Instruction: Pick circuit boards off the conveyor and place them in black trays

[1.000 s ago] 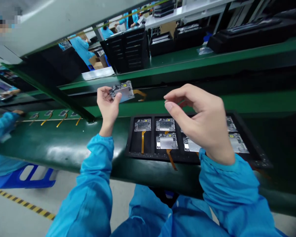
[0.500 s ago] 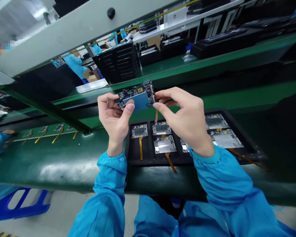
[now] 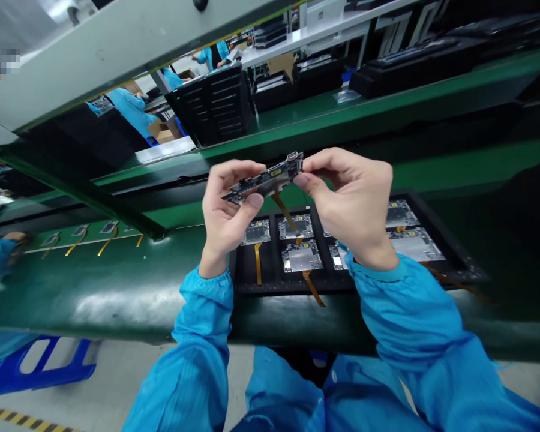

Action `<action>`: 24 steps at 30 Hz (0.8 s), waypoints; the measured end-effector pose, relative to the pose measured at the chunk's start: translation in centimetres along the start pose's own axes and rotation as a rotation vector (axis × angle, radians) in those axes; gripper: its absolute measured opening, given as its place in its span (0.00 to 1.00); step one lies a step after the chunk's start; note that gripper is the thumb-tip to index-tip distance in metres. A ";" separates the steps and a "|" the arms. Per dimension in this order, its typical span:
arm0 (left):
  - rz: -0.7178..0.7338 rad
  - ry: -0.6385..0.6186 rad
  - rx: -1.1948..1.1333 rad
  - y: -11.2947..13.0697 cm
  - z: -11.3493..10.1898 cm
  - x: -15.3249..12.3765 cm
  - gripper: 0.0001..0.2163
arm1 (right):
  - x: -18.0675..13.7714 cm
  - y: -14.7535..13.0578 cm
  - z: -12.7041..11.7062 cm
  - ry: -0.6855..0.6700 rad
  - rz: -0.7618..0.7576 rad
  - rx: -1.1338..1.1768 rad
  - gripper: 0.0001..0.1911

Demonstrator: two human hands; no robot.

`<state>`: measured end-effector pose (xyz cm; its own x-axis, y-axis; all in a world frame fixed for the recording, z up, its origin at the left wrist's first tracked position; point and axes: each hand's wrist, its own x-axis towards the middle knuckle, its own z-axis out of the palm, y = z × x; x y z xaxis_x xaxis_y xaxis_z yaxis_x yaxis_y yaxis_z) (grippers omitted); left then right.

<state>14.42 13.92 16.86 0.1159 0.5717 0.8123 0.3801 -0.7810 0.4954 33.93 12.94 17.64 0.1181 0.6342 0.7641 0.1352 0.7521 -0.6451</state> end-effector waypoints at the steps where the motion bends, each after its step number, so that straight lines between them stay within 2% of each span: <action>1: -0.019 -0.016 -0.031 0.0 0.1 -0.1 0.24 | 0.0 0.0 0.0 0.006 0.001 0.004 0.05; 5: -0.069 0.046 -0.135 -0.5 0.4 -0.5 0.23 | -0.1 -0.2 0.3 -0.008 0.012 0.058 0.07; 10: -0.083 0.109 -0.114 -1.0 0.4 -0.7 0.21 | 0.1 0.1 0.5 -0.046 0.043 0.089 0.13; 17: -0.086 0.096 -0.186 -0.3 0.8 -0.8 0.20 | 0.2 0.0 -0.1 -0.038 -0.002 -0.041 0.12; 19: -0.127 0.102 -0.221 0.3 0.8 -0.8 0.20 | 0.1 -0.1 -0.2 -0.058 0.006 -0.043 0.13; 21: -0.191 0.114 -0.266 0.9 0.4 -1.0 0.21 | 0.0 -0.2 -0.3 -0.136 0.020 -0.028 0.15; 24: -0.386 0.123 -0.348 1.4 -1.2 -2.5 0.21 | 0.3 -0.8 -1.0 -0.276 0.043 -0.012 0.18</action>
<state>13.57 11.09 15.88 -0.0888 0.8163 0.5708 0.0449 -0.5692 0.8210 34.86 12.38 18.36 -0.1483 0.6919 0.7066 0.1479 0.7219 -0.6760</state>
